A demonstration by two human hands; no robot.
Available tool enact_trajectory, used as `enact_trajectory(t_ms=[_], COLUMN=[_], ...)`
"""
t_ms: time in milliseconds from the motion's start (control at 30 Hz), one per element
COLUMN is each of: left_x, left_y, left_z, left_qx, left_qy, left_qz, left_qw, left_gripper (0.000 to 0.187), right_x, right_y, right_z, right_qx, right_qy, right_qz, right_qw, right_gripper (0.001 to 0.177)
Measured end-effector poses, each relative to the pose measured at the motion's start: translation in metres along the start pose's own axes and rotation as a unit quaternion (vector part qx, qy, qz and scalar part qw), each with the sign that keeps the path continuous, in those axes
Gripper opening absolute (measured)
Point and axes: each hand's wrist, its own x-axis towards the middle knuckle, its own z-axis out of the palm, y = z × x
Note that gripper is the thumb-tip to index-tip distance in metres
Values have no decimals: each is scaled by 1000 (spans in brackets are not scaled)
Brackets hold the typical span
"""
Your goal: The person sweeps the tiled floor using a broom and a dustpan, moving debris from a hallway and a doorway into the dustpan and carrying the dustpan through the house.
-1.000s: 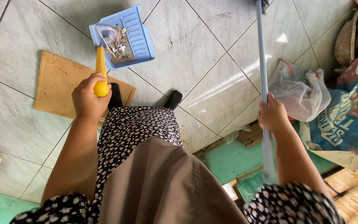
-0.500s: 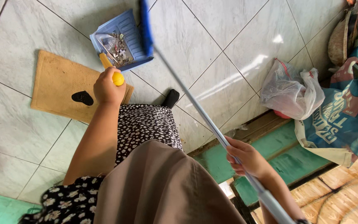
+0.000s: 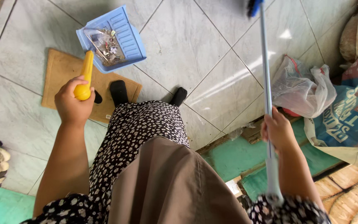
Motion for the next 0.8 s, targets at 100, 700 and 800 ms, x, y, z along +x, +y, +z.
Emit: enact_trajectory(t_ms=[100,700,800], left_x=[2,29,12], left_y=[-18,-81,-84], left_z=[2,-37,-59], left_qx=[30,-30,-28], left_qy=[4,-37,-58], left_qz=[1,17,27], left_qw=[1000,999,998], left_gripper=[26,29,30], right_x=[36,-257,-239], right_y=[7,24,59], right_z=[43,96,90], right_qx=[181,142,60], right_qy=[-16,-131,-31], right_qz=[115,199,131], right_qw=[977,961,989], right_gripper=[31,51,51])
